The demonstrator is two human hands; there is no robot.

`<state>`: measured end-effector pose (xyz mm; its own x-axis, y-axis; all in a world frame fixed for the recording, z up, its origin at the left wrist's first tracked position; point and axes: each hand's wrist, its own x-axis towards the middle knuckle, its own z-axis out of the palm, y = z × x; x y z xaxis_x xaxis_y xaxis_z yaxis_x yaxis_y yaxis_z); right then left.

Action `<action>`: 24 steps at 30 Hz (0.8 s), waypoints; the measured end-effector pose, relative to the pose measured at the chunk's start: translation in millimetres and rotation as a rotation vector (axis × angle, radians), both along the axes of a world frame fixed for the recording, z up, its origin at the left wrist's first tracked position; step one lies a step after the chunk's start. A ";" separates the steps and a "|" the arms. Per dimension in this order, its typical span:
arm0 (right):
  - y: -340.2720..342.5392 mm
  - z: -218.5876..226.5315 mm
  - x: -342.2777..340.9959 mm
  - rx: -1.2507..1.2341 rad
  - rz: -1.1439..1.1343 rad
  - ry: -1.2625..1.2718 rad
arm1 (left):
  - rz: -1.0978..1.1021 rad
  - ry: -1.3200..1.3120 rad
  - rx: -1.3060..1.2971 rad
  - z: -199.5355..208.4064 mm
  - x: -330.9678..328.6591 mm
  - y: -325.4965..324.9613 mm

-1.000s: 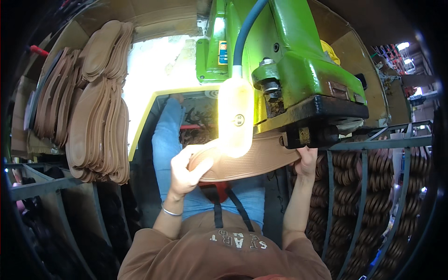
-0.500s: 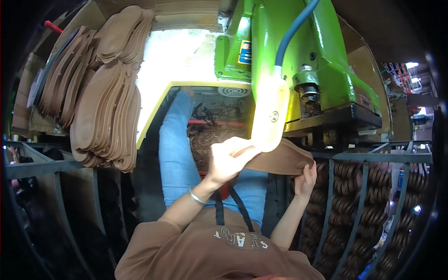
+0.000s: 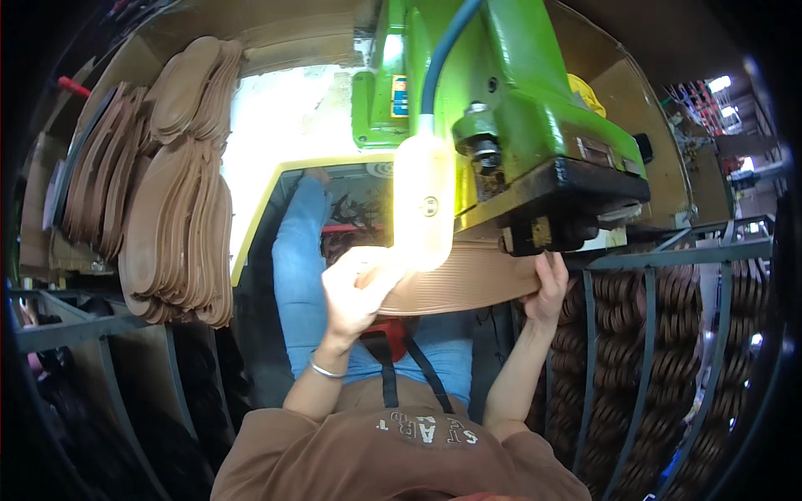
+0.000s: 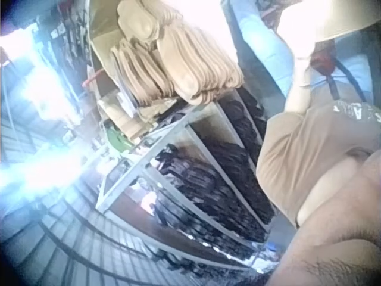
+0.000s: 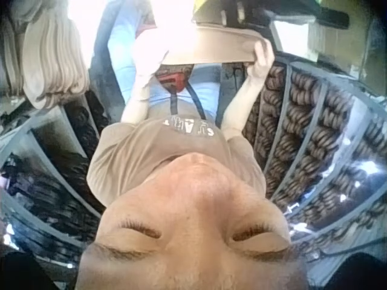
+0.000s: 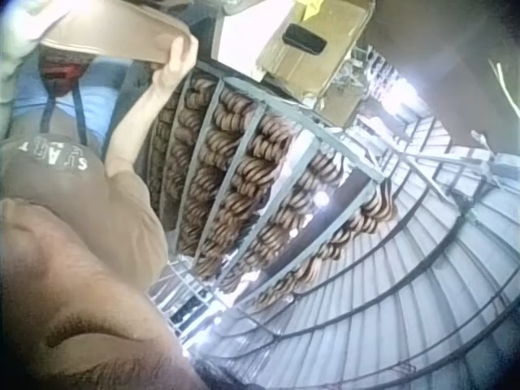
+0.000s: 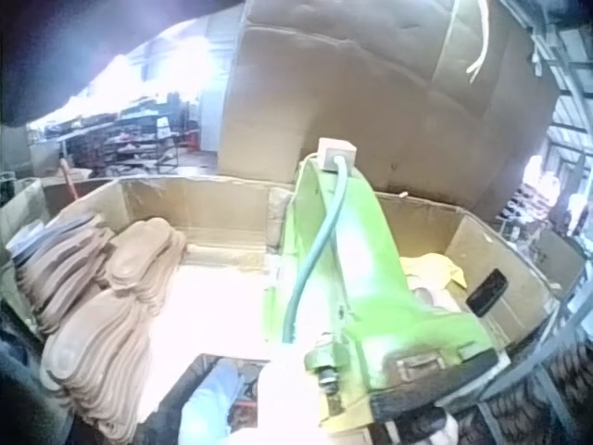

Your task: Preparing and stacking shoe soles using a finishing machine.

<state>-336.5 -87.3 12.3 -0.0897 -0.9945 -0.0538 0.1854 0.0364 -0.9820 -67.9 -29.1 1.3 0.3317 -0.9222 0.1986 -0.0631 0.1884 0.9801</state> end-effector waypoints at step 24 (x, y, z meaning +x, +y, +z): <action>4.0 12.4 110.6 0.059 0.378 0.102 | -0.510 0.083 0.428 -80.1 -1.7 110.5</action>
